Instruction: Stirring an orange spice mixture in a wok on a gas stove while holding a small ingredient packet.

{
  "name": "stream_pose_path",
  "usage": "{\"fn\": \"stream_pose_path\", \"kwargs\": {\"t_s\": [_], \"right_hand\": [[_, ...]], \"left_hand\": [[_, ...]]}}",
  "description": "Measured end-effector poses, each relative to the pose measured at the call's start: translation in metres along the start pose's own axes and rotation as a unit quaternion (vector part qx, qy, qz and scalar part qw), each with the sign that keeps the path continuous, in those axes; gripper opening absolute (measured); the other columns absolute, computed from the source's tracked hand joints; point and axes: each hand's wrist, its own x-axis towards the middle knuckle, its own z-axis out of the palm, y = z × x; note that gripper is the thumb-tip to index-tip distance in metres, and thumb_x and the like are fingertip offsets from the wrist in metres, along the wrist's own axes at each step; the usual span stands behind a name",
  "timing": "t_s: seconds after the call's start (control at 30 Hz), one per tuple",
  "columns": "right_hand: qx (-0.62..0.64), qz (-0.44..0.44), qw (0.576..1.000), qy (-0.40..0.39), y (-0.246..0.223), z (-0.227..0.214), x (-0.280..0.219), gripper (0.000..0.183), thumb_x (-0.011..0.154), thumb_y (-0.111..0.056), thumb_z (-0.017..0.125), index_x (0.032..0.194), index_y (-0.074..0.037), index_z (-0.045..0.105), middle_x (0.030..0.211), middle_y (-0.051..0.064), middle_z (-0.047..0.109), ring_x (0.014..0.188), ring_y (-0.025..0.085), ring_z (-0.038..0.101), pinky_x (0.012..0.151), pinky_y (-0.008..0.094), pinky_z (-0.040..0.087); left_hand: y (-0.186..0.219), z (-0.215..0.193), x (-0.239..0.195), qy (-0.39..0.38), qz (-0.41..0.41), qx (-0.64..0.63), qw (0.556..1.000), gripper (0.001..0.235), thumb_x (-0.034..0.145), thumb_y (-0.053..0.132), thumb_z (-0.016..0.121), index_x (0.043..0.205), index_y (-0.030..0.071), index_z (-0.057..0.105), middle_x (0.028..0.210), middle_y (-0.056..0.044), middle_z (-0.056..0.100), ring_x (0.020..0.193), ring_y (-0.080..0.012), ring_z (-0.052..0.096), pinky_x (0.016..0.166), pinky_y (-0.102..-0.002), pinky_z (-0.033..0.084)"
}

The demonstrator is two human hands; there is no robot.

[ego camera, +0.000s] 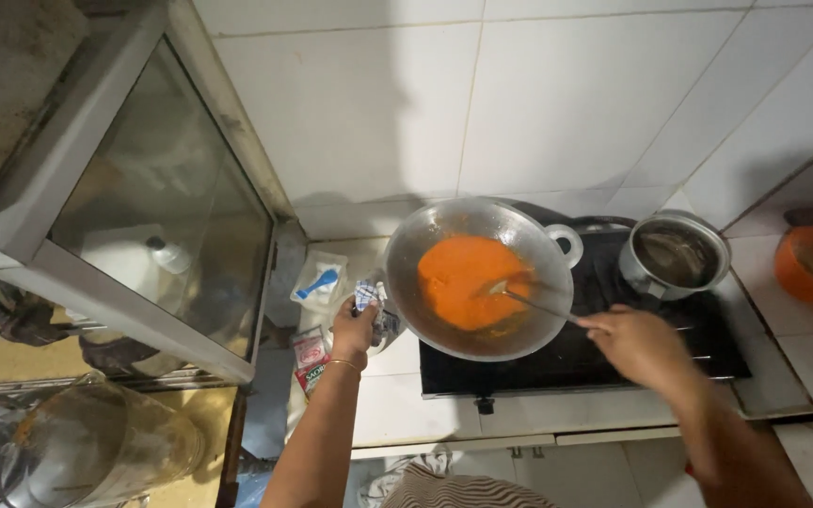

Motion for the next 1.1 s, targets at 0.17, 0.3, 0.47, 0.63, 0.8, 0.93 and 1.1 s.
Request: {"fn": "stream_pose_path", "kwargs": {"t_s": [0.17, 0.3, 0.47, 0.63, 0.8, 0.93, 1.1], "right_hand": [[-0.083, 0.003, 0.996, 0.017, 0.024, -0.036, -0.018, 0.036, 0.098, -0.038, 0.050, 0.127, -0.044, 0.071, 0.132, -0.009, 0.071, 0.116, 0.017, 0.070, 0.095, 0.034, 0.054], [-0.107, 0.074, 0.991, -0.036, 0.009, -0.050, -0.025, 0.039, 0.104, -0.036, 0.041, 0.133, -0.045, 0.066, 0.140, -0.011, 0.065, 0.116, 0.012, 0.071, 0.086, 0.031, 0.057], [-0.085, 0.027, 0.995, 0.051, 0.028, 0.001, 0.028, 0.038, 0.104, -0.031, 0.043, 0.132, -0.043, 0.067, 0.136, -0.006, 0.065, 0.110, 0.020, 0.070, 0.076, 0.038, 0.056], [-0.053, -0.057, 0.977, 0.198, 0.037, 0.037, 0.064, 0.029, 0.102, -0.038, 0.052, 0.115, -0.040, 0.077, 0.101, 0.002, 0.074, 0.091, 0.025, 0.072, 0.074, 0.035, 0.058], [-0.049, -0.175, 0.938, 0.296, 0.021, 0.037, 0.081, 0.028, 0.101, -0.038, 0.052, 0.109, -0.040, 0.078, 0.092, -0.008, 0.068, 0.073, 0.014, 0.064, 0.065, 0.024, 0.051], [0.031, -0.252, 0.930, 0.267, -0.006, 0.031, 0.094, 0.026, 0.104, -0.020, 0.053, 0.114, -0.017, 0.077, 0.099, 0.006, 0.070, 0.078, 0.021, 0.063, 0.070, 0.029, 0.050], [-0.097, -0.273, 0.901, 0.324, 0.005, 0.053, 0.139, 0.026, 0.105, -0.031, 0.051, 0.110, -0.033, 0.076, 0.103, -0.008, 0.068, 0.072, 0.013, 0.063, 0.067, 0.024, 0.049]], "left_hand": [[0.012, -0.001, -0.015, -0.014, -0.036, -0.015, 0.999, 0.065, 0.093, 0.026, 0.065, 0.152, 0.011, 0.043, 0.091, -0.009, 0.062, 0.058, -0.0165, 0.048, 0.046, -0.031, 0.042], [0.006, 0.001, -0.008, -0.021, -0.023, -0.026, 0.999, 0.064, 0.092, 0.025, 0.065, 0.151, 0.011, 0.043, 0.075, -0.006, 0.054, 0.052, -0.0156, 0.046, 0.044, -0.031, 0.038], [0.004, 0.003, -0.004, -0.024, -0.019, -0.044, 0.999, 0.059, 0.093, 0.024, 0.066, 0.147, 0.010, 0.047, 0.067, -0.006, 0.051, 0.049, -0.0153, 0.044, 0.043, -0.031, 0.035], [-0.022, -0.001, 0.008, -0.001, 0.051, -0.025, 0.998, 0.061, 0.088, 0.023, 0.074, 0.141, 0.001, 0.054, 0.096, -0.019, 0.063, 0.076, -0.0251, 0.063, 0.055, -0.040, 0.055], [-0.007, 0.000, -0.009, -0.005, 0.035, 0.024, 0.999, 0.067, 0.088, 0.028, 0.075, 0.146, 0.004, 0.051, 0.113, -0.025, 0.067, 0.101, -0.0322, 0.069, 0.071, -0.046, 0.061], [0.014, 0.003, -0.033, -0.007, 0.034, -0.006, 0.999, 0.066, 0.089, 0.025, 0.074, 0.146, 0.001, 0.050, 0.117, -0.028, 0.066, 0.105, -0.0328, 0.066, 0.079, -0.048, 0.059], [0.005, 0.001, -0.026, -0.014, 0.050, -0.014, 0.999, 0.069, 0.090, 0.025, 0.071, 0.148, -0.003, 0.047, 0.115, -0.025, 0.063, 0.103, -0.0285, 0.060, 0.075, -0.048, 0.057]]}}
